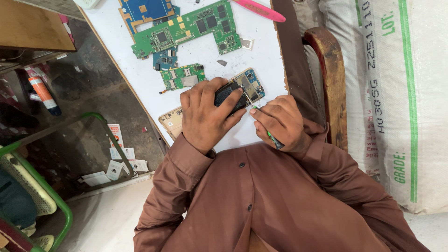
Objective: The person uses a green-handled screwdriver to unscrew and pry at components inside a disassembled smartphone. They work on the battery area and internal connectors while other circuit boards lie on the table.
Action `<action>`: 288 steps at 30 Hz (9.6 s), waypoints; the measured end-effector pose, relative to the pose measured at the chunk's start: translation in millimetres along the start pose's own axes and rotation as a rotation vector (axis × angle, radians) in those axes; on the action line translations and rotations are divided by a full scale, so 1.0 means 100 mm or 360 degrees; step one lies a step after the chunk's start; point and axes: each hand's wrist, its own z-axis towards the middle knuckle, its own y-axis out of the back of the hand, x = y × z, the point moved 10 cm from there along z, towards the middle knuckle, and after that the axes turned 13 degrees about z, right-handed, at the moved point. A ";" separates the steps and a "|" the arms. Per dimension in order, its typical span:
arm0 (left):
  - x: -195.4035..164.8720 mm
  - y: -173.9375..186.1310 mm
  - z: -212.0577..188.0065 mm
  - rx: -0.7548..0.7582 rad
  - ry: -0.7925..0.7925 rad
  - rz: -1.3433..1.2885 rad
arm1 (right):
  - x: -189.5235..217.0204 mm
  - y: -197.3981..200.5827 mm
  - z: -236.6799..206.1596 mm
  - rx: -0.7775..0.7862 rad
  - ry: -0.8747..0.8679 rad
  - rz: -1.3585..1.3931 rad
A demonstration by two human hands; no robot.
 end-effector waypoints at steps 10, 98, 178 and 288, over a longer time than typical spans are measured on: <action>-0.02 0.02 0.03 0.0003 -0.0024 0.0049 | -0.01 0.00 -0.01 0.0001 -0.0008 0.0007; 0.06 -0.11 -0.12 -0.0017 0.0053 -0.0052 | -0.03 -0.08 -0.02 0.0077 -0.0121 0.0035; -0.10 -0.21 -0.16 0.0031 0.0253 0.0022 | 0.02 -0.19 -0.18 0.0146 -0.0038 -0.0369; -0.04 -0.06 0.05 0.0105 0.0103 -0.0209 | -0.05 -0.04 0.15 0.0093 -0.0194 -0.0081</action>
